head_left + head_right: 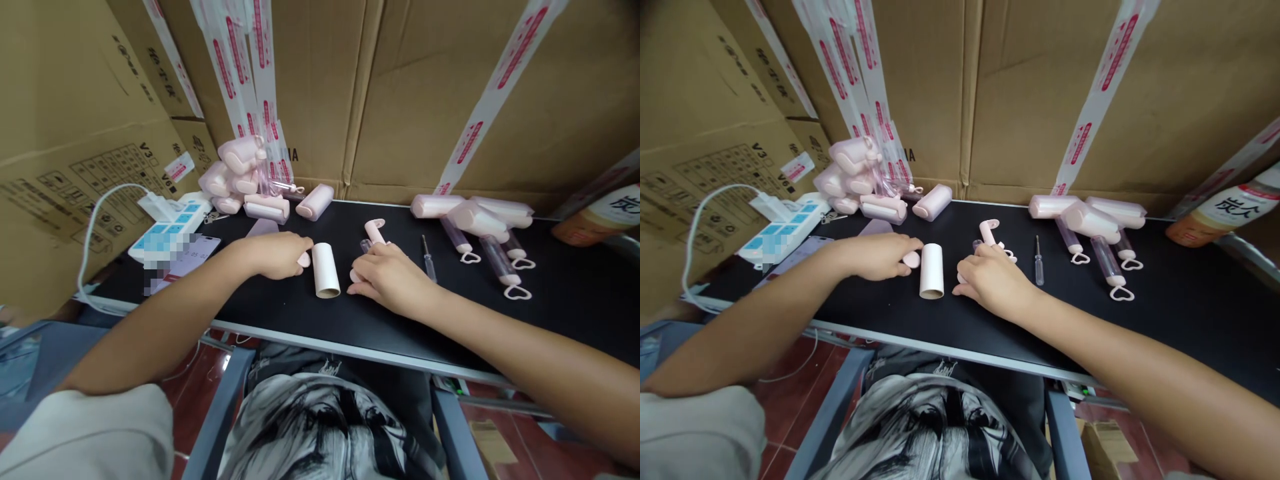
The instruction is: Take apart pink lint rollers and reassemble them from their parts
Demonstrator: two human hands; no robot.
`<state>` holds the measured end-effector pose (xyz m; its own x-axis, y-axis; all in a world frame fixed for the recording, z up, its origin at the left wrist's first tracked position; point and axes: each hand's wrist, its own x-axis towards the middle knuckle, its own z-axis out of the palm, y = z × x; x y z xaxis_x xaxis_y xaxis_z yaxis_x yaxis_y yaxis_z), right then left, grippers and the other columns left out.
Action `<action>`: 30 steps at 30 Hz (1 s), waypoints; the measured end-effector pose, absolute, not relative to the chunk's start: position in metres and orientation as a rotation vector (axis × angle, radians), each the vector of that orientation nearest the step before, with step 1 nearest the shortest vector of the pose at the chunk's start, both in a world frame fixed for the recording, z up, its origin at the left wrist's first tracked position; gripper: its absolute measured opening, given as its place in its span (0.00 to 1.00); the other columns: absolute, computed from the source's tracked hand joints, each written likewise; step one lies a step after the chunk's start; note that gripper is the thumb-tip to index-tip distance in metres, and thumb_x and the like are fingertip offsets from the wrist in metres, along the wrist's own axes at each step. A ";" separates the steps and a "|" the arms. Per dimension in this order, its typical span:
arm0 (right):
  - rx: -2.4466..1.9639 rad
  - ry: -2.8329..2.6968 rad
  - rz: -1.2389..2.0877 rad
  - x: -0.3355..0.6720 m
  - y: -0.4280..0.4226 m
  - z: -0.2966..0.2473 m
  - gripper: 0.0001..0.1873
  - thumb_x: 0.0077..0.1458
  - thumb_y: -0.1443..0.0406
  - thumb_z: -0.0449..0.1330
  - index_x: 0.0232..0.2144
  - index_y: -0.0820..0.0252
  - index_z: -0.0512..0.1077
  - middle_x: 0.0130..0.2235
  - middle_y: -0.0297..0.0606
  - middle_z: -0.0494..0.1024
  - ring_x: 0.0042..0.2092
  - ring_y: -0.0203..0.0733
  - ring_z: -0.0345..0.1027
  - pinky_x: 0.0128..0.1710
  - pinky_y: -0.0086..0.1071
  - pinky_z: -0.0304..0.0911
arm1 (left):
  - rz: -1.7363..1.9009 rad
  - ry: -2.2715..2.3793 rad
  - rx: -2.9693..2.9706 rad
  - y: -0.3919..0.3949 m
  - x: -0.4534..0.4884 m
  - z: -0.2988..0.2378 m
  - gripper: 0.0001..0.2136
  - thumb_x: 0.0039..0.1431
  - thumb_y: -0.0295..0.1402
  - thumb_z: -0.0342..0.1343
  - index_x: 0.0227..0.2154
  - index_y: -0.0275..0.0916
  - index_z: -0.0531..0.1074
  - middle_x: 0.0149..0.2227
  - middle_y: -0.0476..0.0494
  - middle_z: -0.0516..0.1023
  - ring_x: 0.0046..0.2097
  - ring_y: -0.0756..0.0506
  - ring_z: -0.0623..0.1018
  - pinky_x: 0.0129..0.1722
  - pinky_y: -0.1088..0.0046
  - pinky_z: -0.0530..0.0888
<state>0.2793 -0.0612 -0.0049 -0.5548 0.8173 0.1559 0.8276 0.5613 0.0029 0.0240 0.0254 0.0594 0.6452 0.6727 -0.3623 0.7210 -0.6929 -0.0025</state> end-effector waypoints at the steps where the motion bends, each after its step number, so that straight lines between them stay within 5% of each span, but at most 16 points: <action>1: -1.422 -2.664 -0.101 0.278 -0.057 -0.004 0.15 0.65 0.57 0.71 0.31 0.59 0.75 0.37 0.41 0.85 0.43 0.53 0.71 0.43 0.41 0.54 | -0.495 1.157 2.708 0.022 0.024 0.057 0.21 0.67 0.35 0.61 0.61 0.38 0.73 0.58 0.35 0.82 0.55 0.37 0.83 0.50 0.66 0.73; 15: -1.629 -2.746 -0.060 0.255 -0.001 0.020 0.10 0.69 0.60 0.64 0.43 0.62 0.79 0.46 0.49 0.86 0.47 0.54 0.78 0.39 0.38 0.58 | -0.390 1.224 2.765 0.030 0.037 0.049 0.13 0.71 0.36 0.54 0.49 0.41 0.81 0.52 0.34 0.83 0.49 0.35 0.83 0.45 0.63 0.73; 23: -1.612 -2.762 0.089 0.235 0.062 0.028 0.13 0.66 0.57 0.66 0.44 0.61 0.81 0.44 0.46 0.86 0.43 0.48 0.77 0.37 0.35 0.57 | -0.526 1.312 2.748 0.049 0.047 0.065 0.14 0.60 0.31 0.64 0.48 0.42 0.85 0.47 0.34 0.86 0.45 0.35 0.84 0.42 0.65 0.73; 30: -1.503 -2.748 0.228 0.200 0.079 0.027 0.18 0.66 0.52 0.66 0.43 0.63 0.81 0.43 0.46 0.85 0.39 0.45 0.74 0.35 0.34 0.57 | -0.635 1.352 2.715 0.029 0.022 0.076 0.10 0.61 0.36 0.63 0.42 0.39 0.85 0.40 0.34 0.86 0.41 0.34 0.84 0.39 0.64 0.73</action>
